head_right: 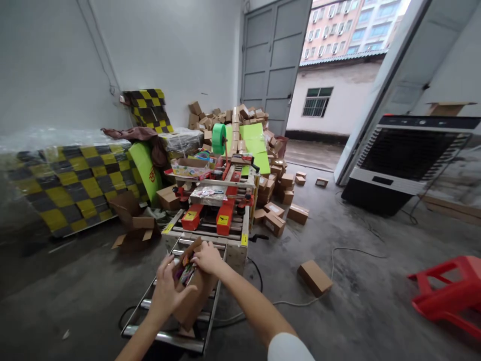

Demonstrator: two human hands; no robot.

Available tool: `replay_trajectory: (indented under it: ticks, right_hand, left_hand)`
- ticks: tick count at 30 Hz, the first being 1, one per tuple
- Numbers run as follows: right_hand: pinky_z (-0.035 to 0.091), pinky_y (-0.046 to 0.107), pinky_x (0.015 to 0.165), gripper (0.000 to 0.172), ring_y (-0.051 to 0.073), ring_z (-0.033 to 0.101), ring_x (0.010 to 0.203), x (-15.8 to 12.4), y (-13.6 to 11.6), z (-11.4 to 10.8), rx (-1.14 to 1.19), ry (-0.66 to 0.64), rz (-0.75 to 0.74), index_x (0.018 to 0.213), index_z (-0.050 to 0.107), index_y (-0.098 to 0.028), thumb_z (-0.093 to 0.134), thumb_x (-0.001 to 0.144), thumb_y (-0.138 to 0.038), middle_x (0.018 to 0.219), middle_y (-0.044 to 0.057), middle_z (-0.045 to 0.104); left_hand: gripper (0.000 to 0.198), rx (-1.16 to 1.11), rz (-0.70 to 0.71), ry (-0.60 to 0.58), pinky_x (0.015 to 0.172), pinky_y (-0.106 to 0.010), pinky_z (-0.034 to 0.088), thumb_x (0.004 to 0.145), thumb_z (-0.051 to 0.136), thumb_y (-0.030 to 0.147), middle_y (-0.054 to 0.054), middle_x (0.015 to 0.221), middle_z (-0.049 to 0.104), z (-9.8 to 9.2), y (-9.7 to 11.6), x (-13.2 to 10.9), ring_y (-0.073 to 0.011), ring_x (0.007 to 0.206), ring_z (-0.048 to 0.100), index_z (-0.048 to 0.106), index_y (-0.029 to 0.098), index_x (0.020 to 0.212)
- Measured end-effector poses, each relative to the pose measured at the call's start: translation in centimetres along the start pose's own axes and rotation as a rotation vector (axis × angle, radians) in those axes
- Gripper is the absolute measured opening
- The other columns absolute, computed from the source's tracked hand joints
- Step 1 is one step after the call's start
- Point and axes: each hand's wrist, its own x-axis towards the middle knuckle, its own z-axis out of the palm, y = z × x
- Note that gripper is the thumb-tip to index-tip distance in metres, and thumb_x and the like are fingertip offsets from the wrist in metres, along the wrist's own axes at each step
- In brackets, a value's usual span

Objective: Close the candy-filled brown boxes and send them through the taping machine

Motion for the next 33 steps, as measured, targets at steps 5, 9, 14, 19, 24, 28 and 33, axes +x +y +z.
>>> replay_trajectory:
  ticks: [5, 9, 14, 19, 24, 28, 33]
  right_hand:
    - [0.047, 0.035, 0.091, 0.019, 0.023, 0.053, 0.101, -1.2, -0.4, 1.8, 0.063, 0.209, 0.096, 0.093, 0.074, -0.019, 0.060, 0.094, -0.032, 0.104, 0.010, 0.060]
    - [0.043, 0.039, 0.102, 0.030, 0.025, 0.053, 0.114, -1.9, -1.1, 2.6, 0.103, 0.448, 0.315, 0.121, 0.062, -0.014, 0.052, 0.097, -0.031, 0.122, 0.013, 0.058]
    - [0.040, 0.050, 0.107, 0.042, 0.029, 0.054, 0.125, 0.1, -2.8, 1.9, -0.028, 0.096, 0.282, 0.139, 0.051, -0.022, 0.034, 0.104, -0.038, 0.134, 0.012, 0.059]
    - [0.051, 0.044, 0.091, 0.049, 0.029, 0.063, 0.114, 1.8, -3.0, 1.1, -0.057, -0.107, 0.159, 0.147, 0.044, -0.025, 0.038, 0.102, -0.046, 0.130, 0.013, 0.063]
    - [0.052, 0.047, 0.090, 0.053, 0.032, 0.062, 0.113, 1.4, -3.2, 0.8, -0.101, -0.149, 0.180, 0.151, 0.037, -0.022, 0.036, 0.102, -0.041, 0.130, 0.018, 0.061]
    - [0.048, 0.048, 0.095, 0.047, 0.034, 0.059, 0.116, 1.1, -3.2, 0.8, -0.093, -0.183, 0.236, 0.143, 0.047, -0.015, 0.037, 0.098, -0.027, 0.128, 0.020, 0.060]
    - [0.042, 0.037, 0.106, 0.051, 0.024, 0.052, 0.129, 0.8, -1.9, 1.4, 0.064, -0.062, 0.329, 0.148, 0.039, -0.016, 0.022, 0.100, -0.019, 0.142, 0.013, 0.055]
  left_hand:
    - [0.095, 0.375, -0.215, -0.394, 0.096, -0.047, 0.049, 0.068, 0.080, 0.051, -0.025, 0.131, 0.059, -2.1, 2.4, 1.2, -0.0397, 0.120, 0.058, 0.042, 0.005, 0.143]
    - [0.079, 0.471, -0.308, -0.501, 0.087, -0.036, 0.051, 0.084, 0.070, 0.044, -0.019, 0.130, 0.061, -2.2, 5.2, 0.7, -0.0311, 0.112, 0.063, 0.040, 0.008, 0.148]
    - [0.052, 0.513, -0.323, -0.499, 0.083, -0.033, 0.051, 0.093, 0.059, 0.035, -0.014, 0.131, 0.064, -2.6, 6.1, -1.2, -0.0277, 0.107, 0.066, 0.054, 0.016, 0.141]
    - [0.039, 0.190, -0.424, -0.481, 0.078, -0.033, 0.050, 0.098, 0.041, 0.045, -0.007, 0.097, 0.073, -4.2, 1.2, 1.2, -0.0247, 0.091, 0.069, 0.073, 0.021, 0.099]
    - [0.045, -0.268, -0.509, -0.319, 0.100, -0.037, 0.049, 0.096, 0.038, 0.044, -0.015, 0.120, 0.070, 0.3, -2.7, 4.7, -0.0252, 0.113, 0.065, 0.066, 0.015, 0.114]
    - [0.054, -0.310, -0.432, -0.415, 0.118, -0.042, 0.035, 0.096, 0.039, 0.038, -0.016, 0.154, 0.043, 4.1, -2.4, 3.8, -0.0256, 0.143, 0.043, 0.047, 0.015, 0.145]
    - [0.052, -0.224, -0.322, -0.502, 0.122, -0.044, 0.031, 0.101, 0.032, 0.035, -0.015, 0.159, 0.036, 4.1, -2.0, 2.9, -0.0254, 0.149, 0.034, 0.040, 0.018, 0.150]
